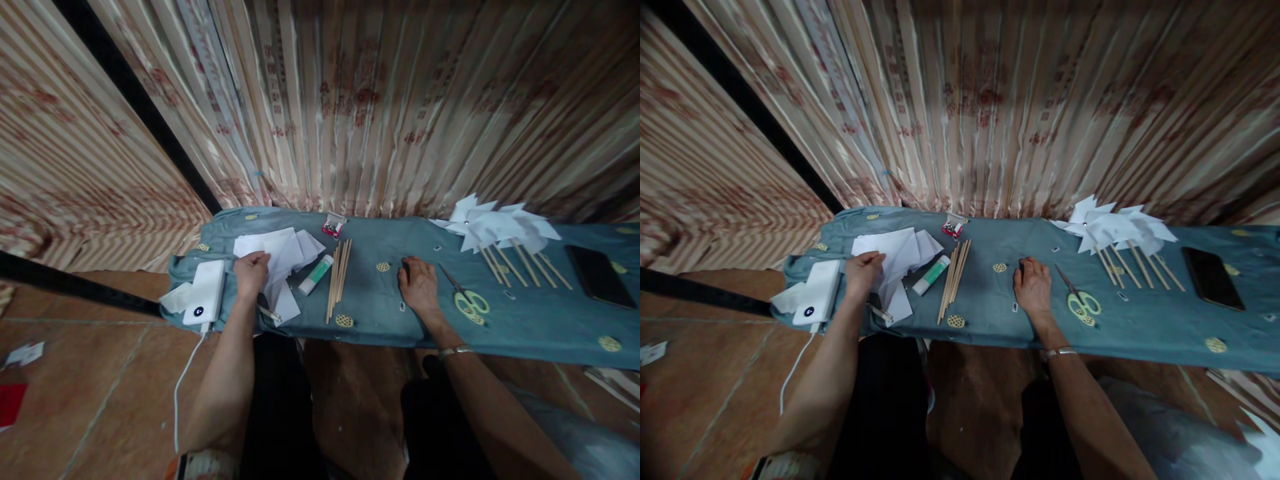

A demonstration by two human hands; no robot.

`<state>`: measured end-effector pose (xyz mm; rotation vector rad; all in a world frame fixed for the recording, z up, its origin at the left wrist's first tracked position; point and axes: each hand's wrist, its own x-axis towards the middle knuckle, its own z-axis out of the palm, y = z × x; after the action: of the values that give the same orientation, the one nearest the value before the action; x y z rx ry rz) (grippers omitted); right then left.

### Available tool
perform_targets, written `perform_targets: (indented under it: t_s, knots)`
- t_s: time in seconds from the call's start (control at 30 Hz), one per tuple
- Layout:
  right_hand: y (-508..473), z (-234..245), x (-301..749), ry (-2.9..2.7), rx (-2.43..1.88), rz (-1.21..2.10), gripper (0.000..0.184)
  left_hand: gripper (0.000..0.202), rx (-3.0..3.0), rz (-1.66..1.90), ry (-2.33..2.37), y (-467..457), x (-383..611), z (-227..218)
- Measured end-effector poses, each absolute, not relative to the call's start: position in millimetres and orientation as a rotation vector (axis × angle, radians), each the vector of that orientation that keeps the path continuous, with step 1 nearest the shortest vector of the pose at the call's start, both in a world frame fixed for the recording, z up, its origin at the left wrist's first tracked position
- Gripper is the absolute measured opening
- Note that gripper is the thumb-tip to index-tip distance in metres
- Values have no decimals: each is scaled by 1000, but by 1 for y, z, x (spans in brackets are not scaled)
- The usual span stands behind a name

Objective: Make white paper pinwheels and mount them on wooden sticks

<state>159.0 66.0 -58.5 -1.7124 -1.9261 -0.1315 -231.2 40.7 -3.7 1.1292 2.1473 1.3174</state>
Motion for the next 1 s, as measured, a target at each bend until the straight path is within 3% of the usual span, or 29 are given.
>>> perform_targets:
  t_s: [0.23, 0.4, 0.53, 0.63, 0.77, 0.9, 1.0]
  knots:
    - [69, -64, 162, -1890, -1678, -77, 35, 22, 1016, 1821, 2003, 37, -229, 23]
    - [73, -65, 166, -1838, -1589, 18, 34, 22, 1313, 1921, 1841, 32, -187, 56]
    - [72, -59, 172, -1776, -1559, 181, 40, 17, 1725, 1666, 1616, 22, -112, 59]
    - [59, -57, 186, -1660, -1597, 277, 48, 18, 2132, 1247, 1336, 13, -54, 40]
    - [27, -54, 217, -1725, -1558, 166, 59, 20, 2356, 844, 1174, -4, -4, 10]
    - [-7, -34, 244, -1946, -1629, 201, 78, 23, 2386, 781, 1081, -17, 11, -8]
    - [-23, -16, 253, -2076, -1596, 317, 68, 24, 2321, 828, 1046, -21, 9, -14]
